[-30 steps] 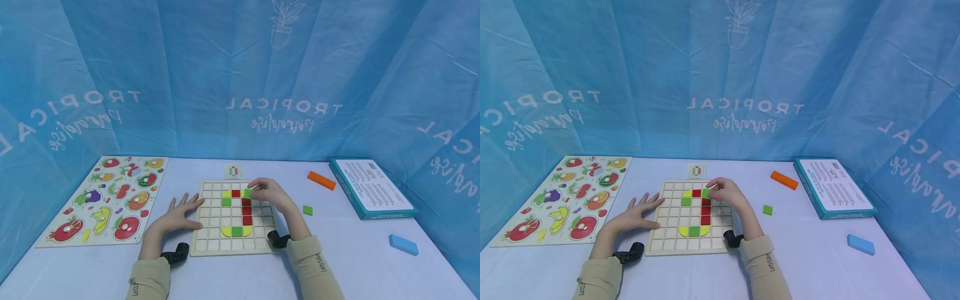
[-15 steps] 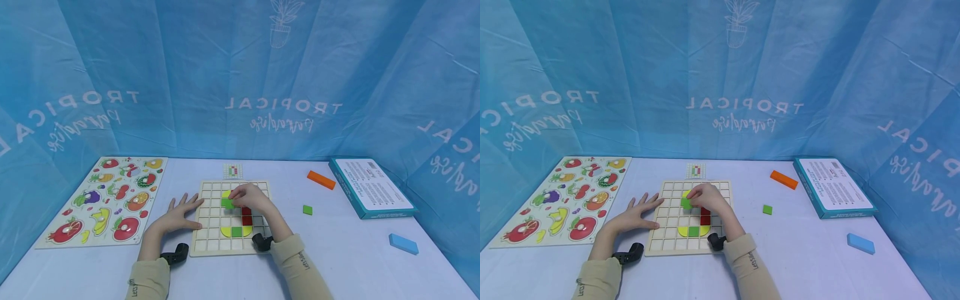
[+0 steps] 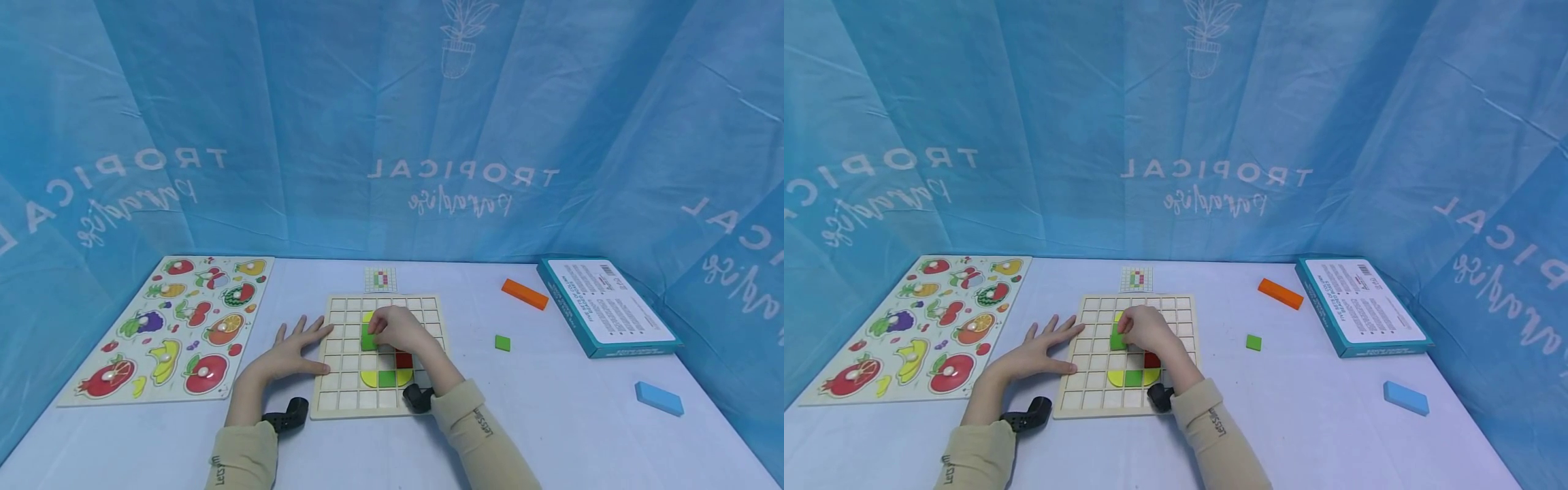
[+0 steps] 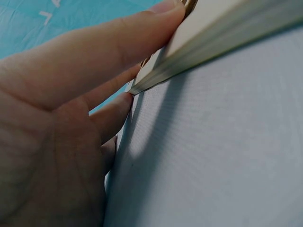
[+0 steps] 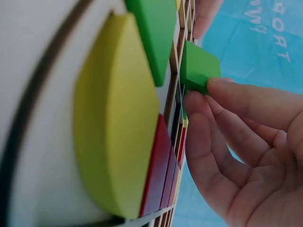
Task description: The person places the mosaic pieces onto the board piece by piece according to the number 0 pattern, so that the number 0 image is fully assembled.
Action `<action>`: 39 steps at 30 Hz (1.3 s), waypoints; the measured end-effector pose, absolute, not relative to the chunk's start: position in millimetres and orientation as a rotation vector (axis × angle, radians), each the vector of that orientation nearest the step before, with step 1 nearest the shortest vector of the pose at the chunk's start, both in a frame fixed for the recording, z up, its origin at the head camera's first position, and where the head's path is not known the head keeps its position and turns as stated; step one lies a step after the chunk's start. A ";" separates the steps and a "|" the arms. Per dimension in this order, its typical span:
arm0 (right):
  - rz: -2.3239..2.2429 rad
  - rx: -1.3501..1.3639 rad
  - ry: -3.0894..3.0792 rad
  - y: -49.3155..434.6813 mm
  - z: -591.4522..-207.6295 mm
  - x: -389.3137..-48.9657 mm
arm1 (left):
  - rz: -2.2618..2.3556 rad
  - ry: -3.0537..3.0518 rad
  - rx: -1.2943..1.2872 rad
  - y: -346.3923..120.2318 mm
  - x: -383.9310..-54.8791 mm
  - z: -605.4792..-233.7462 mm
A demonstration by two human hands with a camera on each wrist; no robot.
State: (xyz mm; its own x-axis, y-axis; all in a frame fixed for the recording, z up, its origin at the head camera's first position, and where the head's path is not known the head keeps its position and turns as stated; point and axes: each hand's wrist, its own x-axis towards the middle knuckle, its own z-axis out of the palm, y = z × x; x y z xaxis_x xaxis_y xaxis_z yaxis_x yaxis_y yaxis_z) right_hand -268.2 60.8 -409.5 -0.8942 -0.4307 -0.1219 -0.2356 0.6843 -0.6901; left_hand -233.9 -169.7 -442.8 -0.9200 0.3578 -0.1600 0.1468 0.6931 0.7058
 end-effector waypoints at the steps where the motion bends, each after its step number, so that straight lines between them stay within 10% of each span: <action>1: -1.014 -0.530 2.623 60.4 -409.5 -268.1 | 1.057 2.619 0.400 -169.6 -233.9 -443.0; 39: -1.139 -0.490 2.586 80.3 -397.5 -267.8 | 1.074 2.622 0.404 -170.6 -233.7 -444.1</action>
